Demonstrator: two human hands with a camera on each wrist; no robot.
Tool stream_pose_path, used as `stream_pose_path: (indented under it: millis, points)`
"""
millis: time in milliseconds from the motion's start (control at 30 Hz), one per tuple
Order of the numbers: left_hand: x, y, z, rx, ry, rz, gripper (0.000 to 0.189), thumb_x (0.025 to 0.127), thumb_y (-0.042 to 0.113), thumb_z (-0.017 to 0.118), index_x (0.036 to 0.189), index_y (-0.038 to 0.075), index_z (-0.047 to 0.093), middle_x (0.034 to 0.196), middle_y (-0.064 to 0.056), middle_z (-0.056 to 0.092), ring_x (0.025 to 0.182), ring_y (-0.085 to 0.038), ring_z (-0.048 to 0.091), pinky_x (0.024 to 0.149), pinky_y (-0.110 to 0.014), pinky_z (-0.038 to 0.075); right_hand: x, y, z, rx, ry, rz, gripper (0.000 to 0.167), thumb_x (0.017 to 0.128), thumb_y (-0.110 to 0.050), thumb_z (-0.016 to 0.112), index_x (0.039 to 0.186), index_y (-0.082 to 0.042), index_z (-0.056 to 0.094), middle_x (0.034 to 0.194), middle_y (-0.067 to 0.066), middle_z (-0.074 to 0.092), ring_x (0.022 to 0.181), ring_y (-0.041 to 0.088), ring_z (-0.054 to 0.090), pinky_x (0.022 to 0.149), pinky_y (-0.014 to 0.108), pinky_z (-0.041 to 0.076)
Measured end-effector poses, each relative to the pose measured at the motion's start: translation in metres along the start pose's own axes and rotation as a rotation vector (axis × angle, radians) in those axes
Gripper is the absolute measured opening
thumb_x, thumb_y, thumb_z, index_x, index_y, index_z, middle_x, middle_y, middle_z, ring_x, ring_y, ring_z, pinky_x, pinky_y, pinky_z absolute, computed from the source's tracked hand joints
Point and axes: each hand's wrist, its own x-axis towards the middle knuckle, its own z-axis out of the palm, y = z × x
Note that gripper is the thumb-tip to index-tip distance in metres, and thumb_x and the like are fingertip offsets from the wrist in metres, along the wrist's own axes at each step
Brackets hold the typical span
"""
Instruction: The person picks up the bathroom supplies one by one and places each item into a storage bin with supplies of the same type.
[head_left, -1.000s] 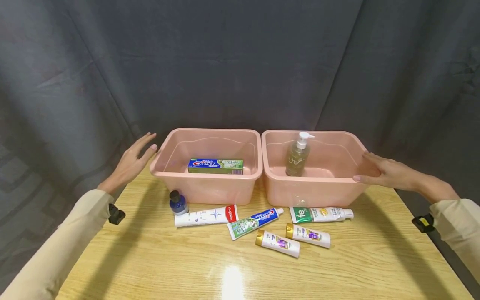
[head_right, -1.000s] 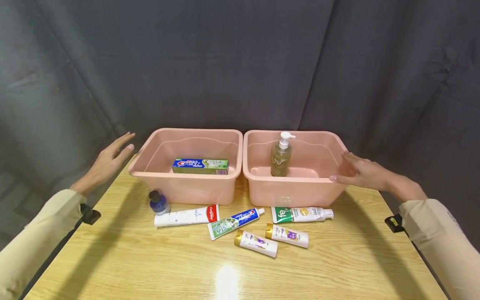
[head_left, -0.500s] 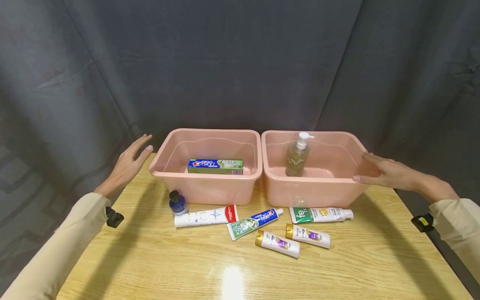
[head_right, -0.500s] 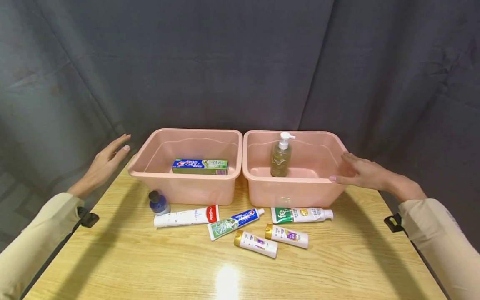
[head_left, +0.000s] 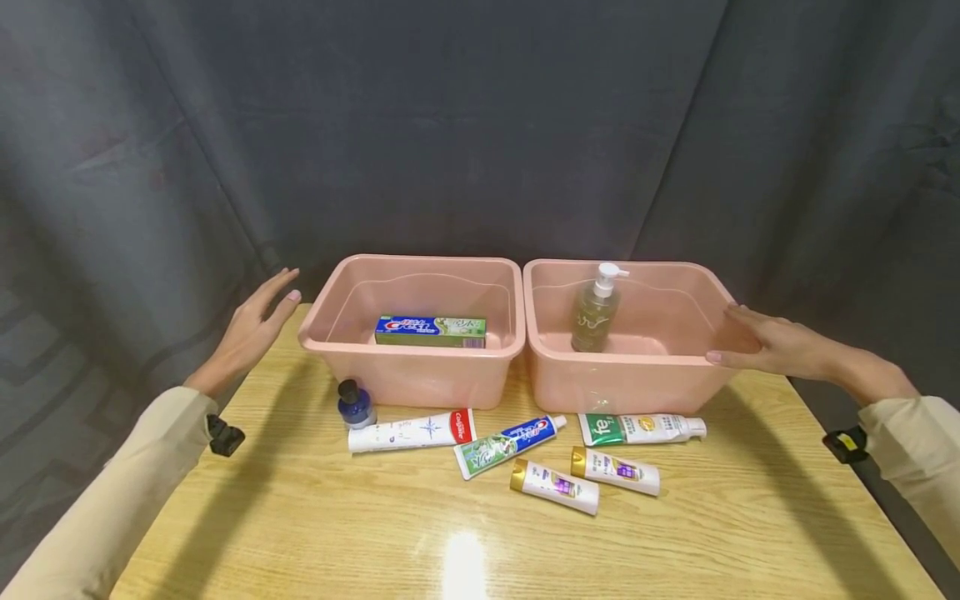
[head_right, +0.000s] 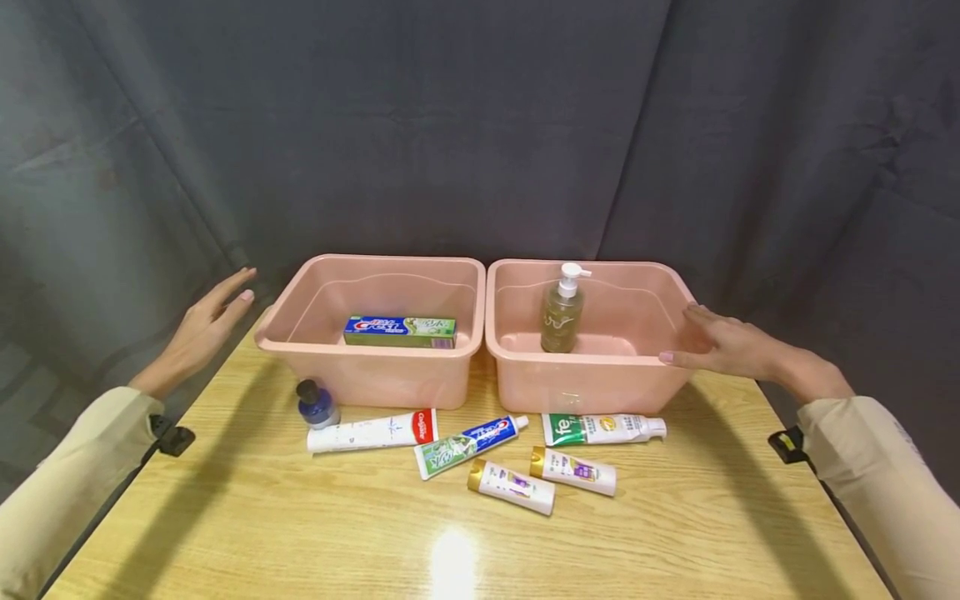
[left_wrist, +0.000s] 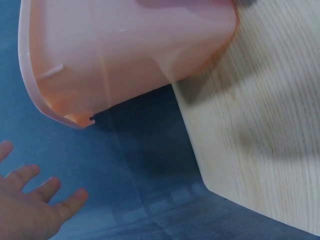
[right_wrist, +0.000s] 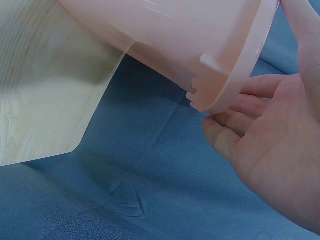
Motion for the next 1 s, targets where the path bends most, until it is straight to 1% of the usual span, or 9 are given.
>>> stream_pose_path:
  millis: [200, 333, 567, 633, 833, 1000]
  points:
    - [-0.003, -0.002, 0.000, -0.010, -0.004, 0.001, 0.056, 0.106, 0.036, 0.043, 0.156, 0.012, 0.032, 0.162, -0.015, 0.019, 0.145, -0.045, 0.020, 0.109, -0.067, 0.023, 0.000, -0.001, -0.002, -0.010, -0.002, 0.001, 0.099, 0.093, -0.042, 0.066, 0.157, 0.001, 0.004, 0.157, 0.036, 0.005, 0.134, 0.065, 0.017, 0.093, 0.081, 0.021]
    - [-0.005, -0.002, 0.001, -0.013, -0.002, 0.004, 0.056, 0.106, 0.036, 0.042, 0.156, 0.014, 0.031, 0.162, -0.015, 0.019, 0.144, -0.046, 0.021, 0.107, -0.067, 0.024, 0.000, -0.001, -0.001, -0.010, -0.007, -0.003, 0.099, 0.093, -0.041, 0.066, 0.156, 0.002, 0.004, 0.156, 0.037, 0.006, 0.133, 0.065, 0.017, 0.093, 0.081, 0.022]
    - [-0.010, -0.004, 0.002, -0.027, 0.009, -0.009, 0.055, 0.106, 0.035, 0.043, 0.156, 0.016, 0.032, 0.162, -0.013, 0.020, 0.144, -0.045, 0.022, 0.108, -0.066, 0.025, 0.000, -0.001, 0.000, 0.021, -0.009, -0.007, 0.099, 0.092, -0.040, 0.067, 0.157, -0.001, 0.003, 0.157, 0.035, 0.005, 0.134, 0.064, 0.018, 0.093, 0.081, 0.022]
    - [-0.011, -0.004, 0.003, -0.030, 0.012, -0.013, 0.054, 0.106, 0.035, 0.043, 0.156, 0.017, 0.033, 0.162, -0.012, 0.021, 0.144, -0.044, 0.023, 0.108, -0.066, 0.026, 0.000, -0.001, 0.000, 0.016, -0.010, -0.007, 0.100, 0.092, -0.041, 0.067, 0.157, 0.000, 0.003, 0.157, 0.036, 0.005, 0.134, 0.064, 0.018, 0.093, 0.081, 0.022]
    - [-0.016, -0.004, 0.003, -0.048, 0.048, -0.027, 0.055, 0.105, 0.035, 0.045, 0.156, 0.019, 0.033, 0.162, -0.008, 0.025, 0.141, -0.044, 0.030, 0.105, -0.065, 0.029, -0.001, -0.002, -0.001, 0.010, -0.009, -0.001, 0.101, 0.092, -0.042, 0.067, 0.157, 0.001, 0.002, 0.157, 0.036, 0.005, 0.134, 0.065, 0.018, 0.093, 0.081, 0.021]
    - [-0.020, -0.004, 0.004, -0.084, 0.081, -0.028, 0.058, 0.105, 0.033, 0.047, 0.157, 0.016, 0.030, 0.160, -0.014, 0.027, 0.141, -0.044, 0.029, 0.106, -0.065, 0.027, -0.001, 0.000, -0.001, 0.008, -0.006, -0.005, 0.100, 0.092, -0.041, 0.067, 0.157, 0.001, 0.003, 0.156, 0.037, 0.006, 0.133, 0.065, 0.019, 0.093, 0.081, 0.022]
